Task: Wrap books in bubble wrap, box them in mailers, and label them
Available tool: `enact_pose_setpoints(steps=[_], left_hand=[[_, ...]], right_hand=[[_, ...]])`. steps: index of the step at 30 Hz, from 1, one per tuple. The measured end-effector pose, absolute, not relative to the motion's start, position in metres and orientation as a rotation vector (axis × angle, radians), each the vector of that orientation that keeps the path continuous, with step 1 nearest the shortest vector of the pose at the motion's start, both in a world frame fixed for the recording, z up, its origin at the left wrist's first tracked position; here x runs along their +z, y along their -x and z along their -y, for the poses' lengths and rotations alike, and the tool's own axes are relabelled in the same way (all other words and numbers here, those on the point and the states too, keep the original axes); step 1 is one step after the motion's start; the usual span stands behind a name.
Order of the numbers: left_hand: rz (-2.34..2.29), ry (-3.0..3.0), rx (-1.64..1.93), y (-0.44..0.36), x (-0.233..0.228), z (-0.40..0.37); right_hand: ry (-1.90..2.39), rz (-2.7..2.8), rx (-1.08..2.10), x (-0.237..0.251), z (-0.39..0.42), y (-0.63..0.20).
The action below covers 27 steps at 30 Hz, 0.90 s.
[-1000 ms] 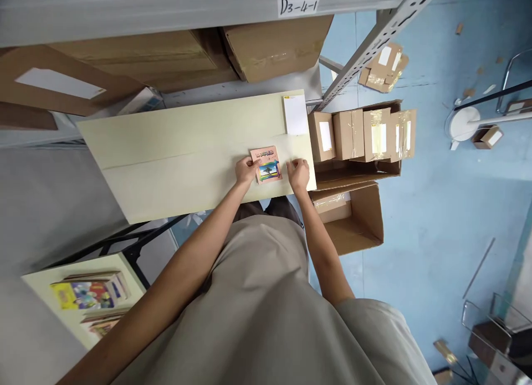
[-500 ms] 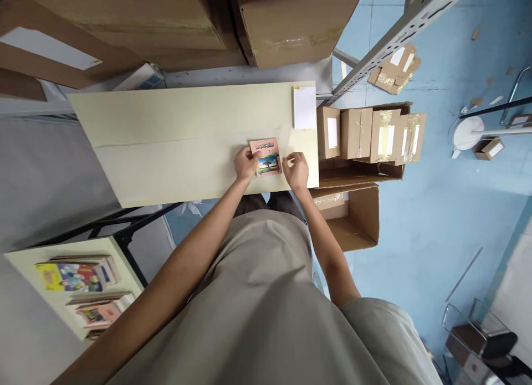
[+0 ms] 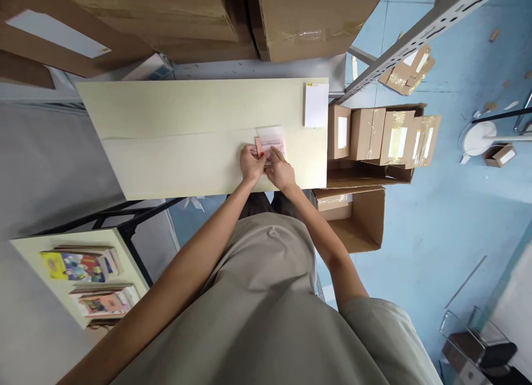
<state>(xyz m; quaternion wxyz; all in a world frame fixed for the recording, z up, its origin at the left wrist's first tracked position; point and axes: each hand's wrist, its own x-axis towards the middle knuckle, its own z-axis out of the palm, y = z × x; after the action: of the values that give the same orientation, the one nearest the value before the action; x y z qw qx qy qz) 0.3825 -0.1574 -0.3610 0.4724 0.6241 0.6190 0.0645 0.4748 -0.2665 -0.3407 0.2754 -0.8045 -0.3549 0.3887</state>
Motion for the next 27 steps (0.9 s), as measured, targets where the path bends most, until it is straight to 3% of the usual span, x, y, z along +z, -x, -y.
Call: enact_pose_setpoints(steps=[7,18,23,27], left_hand=[[-1.481,-1.516,0.179,-0.381,-0.360,0.159],[-1.224,-1.649,0.256,-0.380,-0.338,0.197],[-1.176,-1.720,0.226,-0.383,-0.334,0.222],[-1.145,-1.652,0.311,-0.374,-0.336,0.221]], right_hand=[[2.384,0.575,0.934,-0.360,0.268,-0.517],[2.411,0.662,0.937,-0.354,0.243,-0.525],[2.476,0.898,0.990,-0.332,0.244,-0.536],[2.276,1.383,0.828,-0.321,0.231,-0.558]])
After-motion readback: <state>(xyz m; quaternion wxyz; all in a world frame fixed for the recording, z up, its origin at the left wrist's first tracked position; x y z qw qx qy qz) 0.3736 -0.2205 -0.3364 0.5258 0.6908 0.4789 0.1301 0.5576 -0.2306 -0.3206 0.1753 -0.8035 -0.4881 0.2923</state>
